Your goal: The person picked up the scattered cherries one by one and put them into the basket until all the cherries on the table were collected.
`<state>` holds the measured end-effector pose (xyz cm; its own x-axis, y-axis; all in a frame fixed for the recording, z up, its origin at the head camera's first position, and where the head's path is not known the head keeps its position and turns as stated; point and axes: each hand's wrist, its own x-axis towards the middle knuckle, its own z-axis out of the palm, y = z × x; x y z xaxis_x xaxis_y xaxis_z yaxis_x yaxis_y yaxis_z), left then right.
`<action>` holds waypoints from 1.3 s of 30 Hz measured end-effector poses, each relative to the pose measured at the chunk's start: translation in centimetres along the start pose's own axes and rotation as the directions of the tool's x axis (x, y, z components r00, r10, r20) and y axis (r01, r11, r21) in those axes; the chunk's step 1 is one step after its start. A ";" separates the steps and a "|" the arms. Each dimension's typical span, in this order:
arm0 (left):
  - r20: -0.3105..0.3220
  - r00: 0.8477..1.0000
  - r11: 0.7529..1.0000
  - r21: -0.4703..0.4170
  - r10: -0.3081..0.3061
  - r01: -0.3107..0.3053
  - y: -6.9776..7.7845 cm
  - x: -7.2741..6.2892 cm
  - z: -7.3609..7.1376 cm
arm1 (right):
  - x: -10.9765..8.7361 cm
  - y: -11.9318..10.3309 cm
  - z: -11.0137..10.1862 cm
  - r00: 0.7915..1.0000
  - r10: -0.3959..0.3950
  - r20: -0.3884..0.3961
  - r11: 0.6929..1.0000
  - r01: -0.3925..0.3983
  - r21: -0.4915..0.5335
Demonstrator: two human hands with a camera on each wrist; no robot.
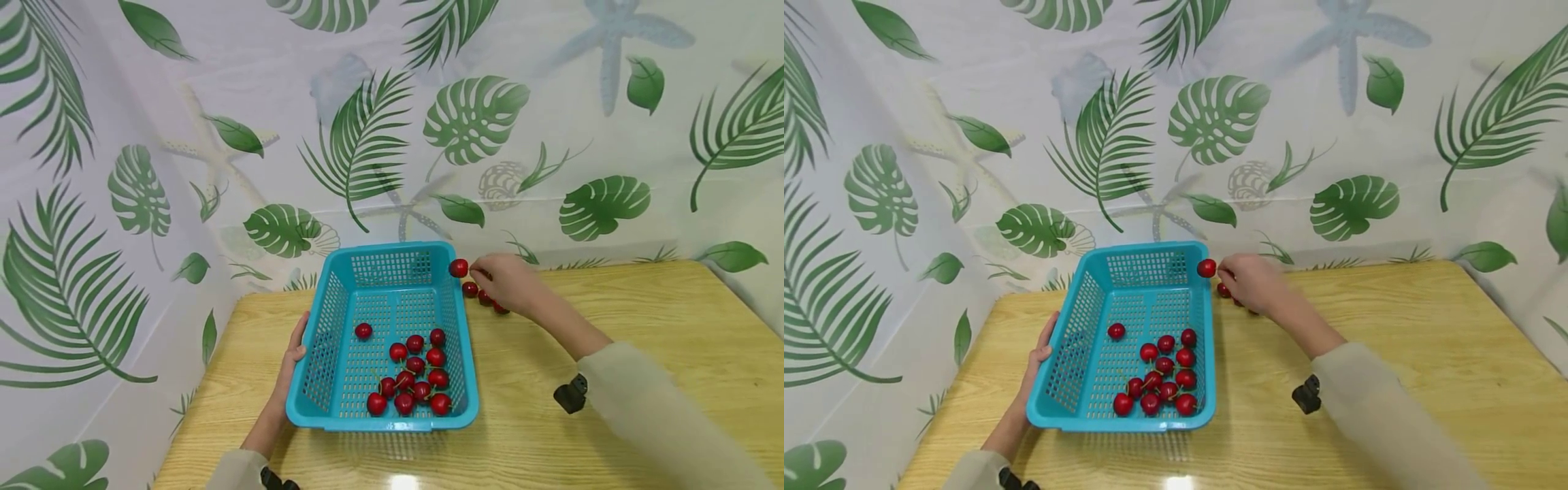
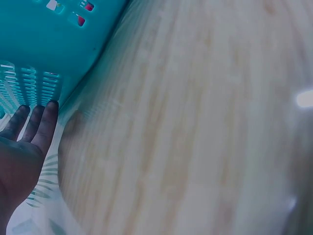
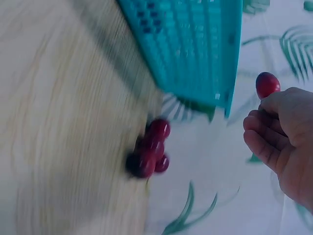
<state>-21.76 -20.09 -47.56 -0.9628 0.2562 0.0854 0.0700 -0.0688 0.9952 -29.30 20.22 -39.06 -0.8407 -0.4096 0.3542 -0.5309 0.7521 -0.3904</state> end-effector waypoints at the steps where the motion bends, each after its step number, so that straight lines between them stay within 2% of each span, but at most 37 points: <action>1: 0.001 1.000 1.000 -0.001 -0.001 0.001 0.0 0.0 0.0 | 0.2 -0.4 0.3 1.000 -0.020 -0.010 1.000 0.020 0.004; 7: 0.007 1.000 1.000 -0.010 0.002 -0.002 -0.1 0.2 0.0 | 1.1 -3.1 2.3 0.992 -0.124 0.001 0.992 0.124 -0.028; 16: -0.001 1.000 1.000 0.011 0.022 -0.022 -0.5 0.2 -0.2 | 2.4 -6.0 5.2 0.974 -0.188 0.125 0.963 0.208 -0.172; 20: 0.005 1.000 1.000 -0.008 0.027 -0.027 -0.6 0.3 -0.2 | 3.2 -6.9 6.2 0.966 -0.164 0.202 0.954 0.207 -0.218; 24: 0.014 1.000 0.999 -0.036 0.023 -0.023 -0.6 0.4 -0.1 | 3.7 -7.4 7.3 0.953 -0.095 0.288 0.958 0.166 -0.233; 30: 0.019 0.999 0.999 -0.031 0.033 -0.032 -0.3 0.2 0.0 | 3.8 -7.4 8.6 0.913 0.008 0.407 0.946 0.126 -0.300; 34: 0.017 0.999 0.999 -0.027 0.030 -0.030 -0.1 0.1 0.1 | 3.5 -7.4 9.0 0.893 0.022 0.449 0.921 0.157 -0.358; 39: 0.011 0.999 0.999 -0.020 0.033 -0.033 -0.3 0.1 -0.2 | 3.3 -7.7 9.1 0.884 0.006 0.468 0.902 0.197 -0.385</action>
<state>-21.95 -20.20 -47.90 -0.9570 0.2647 0.1186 0.0962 -0.0960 0.9907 -28.95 8.44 -42.61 -0.7961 -0.5989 -0.0871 -0.6037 0.7959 0.0449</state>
